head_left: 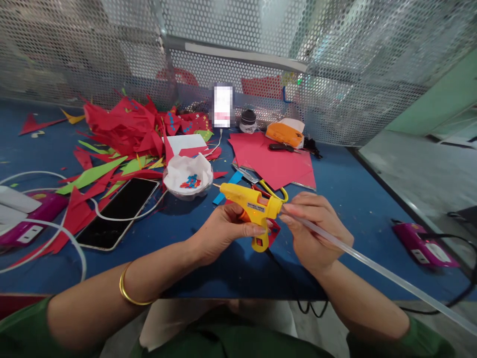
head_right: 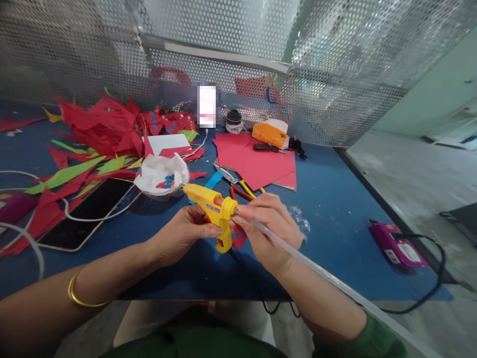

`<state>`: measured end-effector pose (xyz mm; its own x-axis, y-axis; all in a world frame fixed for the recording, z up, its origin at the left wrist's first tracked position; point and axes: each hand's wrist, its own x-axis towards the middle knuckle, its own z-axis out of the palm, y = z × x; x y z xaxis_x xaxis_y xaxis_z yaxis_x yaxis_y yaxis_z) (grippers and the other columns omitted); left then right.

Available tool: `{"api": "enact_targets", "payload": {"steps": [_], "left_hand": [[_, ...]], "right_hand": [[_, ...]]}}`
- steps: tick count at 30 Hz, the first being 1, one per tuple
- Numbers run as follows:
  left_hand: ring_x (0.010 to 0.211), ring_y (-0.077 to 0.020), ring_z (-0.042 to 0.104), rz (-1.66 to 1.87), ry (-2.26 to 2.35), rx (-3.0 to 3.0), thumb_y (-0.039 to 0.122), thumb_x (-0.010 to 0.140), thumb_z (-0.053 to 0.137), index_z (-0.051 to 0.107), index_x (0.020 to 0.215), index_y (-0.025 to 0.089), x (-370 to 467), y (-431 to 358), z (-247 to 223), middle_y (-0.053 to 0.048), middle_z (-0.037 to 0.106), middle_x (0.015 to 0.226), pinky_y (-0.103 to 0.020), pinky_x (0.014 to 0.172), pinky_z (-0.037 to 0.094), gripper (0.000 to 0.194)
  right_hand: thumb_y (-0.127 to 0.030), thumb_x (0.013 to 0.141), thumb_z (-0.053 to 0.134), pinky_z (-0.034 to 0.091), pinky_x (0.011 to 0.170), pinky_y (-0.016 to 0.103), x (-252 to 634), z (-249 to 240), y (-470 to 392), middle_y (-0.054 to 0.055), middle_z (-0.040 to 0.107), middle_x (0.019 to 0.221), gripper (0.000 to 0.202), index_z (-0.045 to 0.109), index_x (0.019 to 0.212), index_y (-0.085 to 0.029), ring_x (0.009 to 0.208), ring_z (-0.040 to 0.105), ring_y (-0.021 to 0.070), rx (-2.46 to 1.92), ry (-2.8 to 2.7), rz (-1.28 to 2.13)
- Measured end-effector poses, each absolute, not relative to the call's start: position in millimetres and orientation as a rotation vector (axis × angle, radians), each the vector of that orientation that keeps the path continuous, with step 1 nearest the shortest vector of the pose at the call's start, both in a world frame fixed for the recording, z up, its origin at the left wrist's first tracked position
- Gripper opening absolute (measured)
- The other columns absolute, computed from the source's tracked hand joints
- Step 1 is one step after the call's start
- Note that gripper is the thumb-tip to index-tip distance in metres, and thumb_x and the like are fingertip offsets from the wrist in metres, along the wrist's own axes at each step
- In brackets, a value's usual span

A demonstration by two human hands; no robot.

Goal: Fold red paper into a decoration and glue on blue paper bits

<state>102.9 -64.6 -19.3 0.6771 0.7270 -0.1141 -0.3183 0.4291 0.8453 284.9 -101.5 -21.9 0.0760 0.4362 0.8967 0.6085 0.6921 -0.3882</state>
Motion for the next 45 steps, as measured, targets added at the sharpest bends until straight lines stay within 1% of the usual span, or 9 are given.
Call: {"api": "enact_targets", "payload": {"steps": [9,18,25,30,33,36,41,43,45], "left_hand": [[0.082,-0.0134,0.069,0.713,0.532,0.915,0.023,0.067,0.086,0.077,0.089,0.018,101,-65,-21,-0.002,0.078,0.089,-0.024,0.08,0.052,0.024],[0.083,-0.0159,0.07,0.697,0.584,0.923,0.024,0.064,0.087,0.078,0.086,0.016,99,-65,-18,-0.005,0.078,0.089,-0.027,0.083,0.052,0.025],[0.083,-0.0154,0.069,0.71,0.591,0.923,0.025,0.063,0.087,0.078,0.087,0.017,100,-64,-19,-0.004,0.078,0.09,-0.027,0.083,0.052,0.027],[0.083,-0.015,0.069,0.748,0.623,0.935,0.026,0.064,0.088,0.077,0.089,0.018,101,-65,-21,-0.002,0.078,0.09,-0.026,0.082,0.053,0.028],[0.086,-0.0153,0.07,0.719,0.616,0.978,0.028,0.066,0.088,0.076,0.093,0.019,103,-67,-21,-0.002,0.077,0.09,-0.026,0.083,0.053,0.031],[0.089,-0.0169,0.071,0.664,0.608,1.022,0.027,0.064,0.087,0.076,0.093,0.017,107,-70,-20,-0.003,0.077,0.092,-0.027,0.086,0.053,0.032],[0.084,-0.0173,0.071,0.727,0.702,1.235,0.025,0.068,0.081,0.074,0.092,0.016,102,-66,-16,-0.004,0.077,0.091,-0.029,0.081,0.055,0.027],[0.074,-0.0144,0.068,0.906,0.878,1.433,0.031,0.079,0.072,0.073,0.087,0.016,94,-59,-12,-0.003,0.075,0.083,-0.027,0.073,0.053,0.017],[0.063,-0.0119,0.062,1.07,1.061,1.614,0.034,0.092,0.057,0.07,0.08,0.016,85,-50,-8,-0.002,0.071,0.073,-0.025,0.065,0.049,0.025]], "right_hand": [[-0.016,0.082,0.067,0.056,0.067,0.04,282,-21,-101,0.003,0.07,0.086,0.027,0.067,0.107,-0.026,0.078,0.066,0.021,-0.793,-1.542,0.0],[-0.018,0.083,0.068,0.056,0.077,0.046,286,-24,-100,0.0,0.072,0.081,0.02,0.069,0.1,-0.029,0.072,0.066,0.0206,-0.855,-1.565,-0.172],[-0.017,0.084,0.068,0.055,0.077,0.042,282,-26,-101,0.0,0.071,0.082,0.021,0.07,0.101,-0.029,0.075,0.066,0.0191,-0.827,-1.494,-0.059],[-0.045,0.072,0.082,0.059,0.083,0.039,274,-28,-99,0.006,0.067,0.117,0.067,0.056,0.133,-0.032,0.102,0.067,0.0239,-0.943,-1.335,0.628],[-0.055,0.078,0.074,0.058,0.089,0.041,267,-24,-100,0.006,0.073,0.113,0.054,0.065,0.124,-0.028,0.108,0.067,0.0261,-1.015,-1.327,1.198],[-0.054,0.082,0.071,0.058,0.092,0.042,261,-24,-103,0.006,0.076,0.107,0.045,0.071,0.117,-0.026,0.101,0.071,0.0251,-1.016,-1.259,1.427],[-0.04,0.09,0.066,0.057,0.097,0.041,266,-26,-105,0.004,0.075,0.113,0.024,0.074,0.109,-0.028,0.105,0.07,0.0231,-0.965,-1.117,1.289],[-0.038,0.091,0.064,0.056,0.099,0.041,272,-22,-101,0.004,0.076,0.108,0.02,0.075,0.102,-0.027,0.105,0.071,0.023,-0.968,-1.074,1.14],[-0.036,0.089,0.063,0.056,0.099,0.042,280,-16,-96,0.004,0.077,0.098,0.018,0.075,0.094,-0.024,0.101,0.072,0.0235,-0.973,-1.045,0.999]]}}
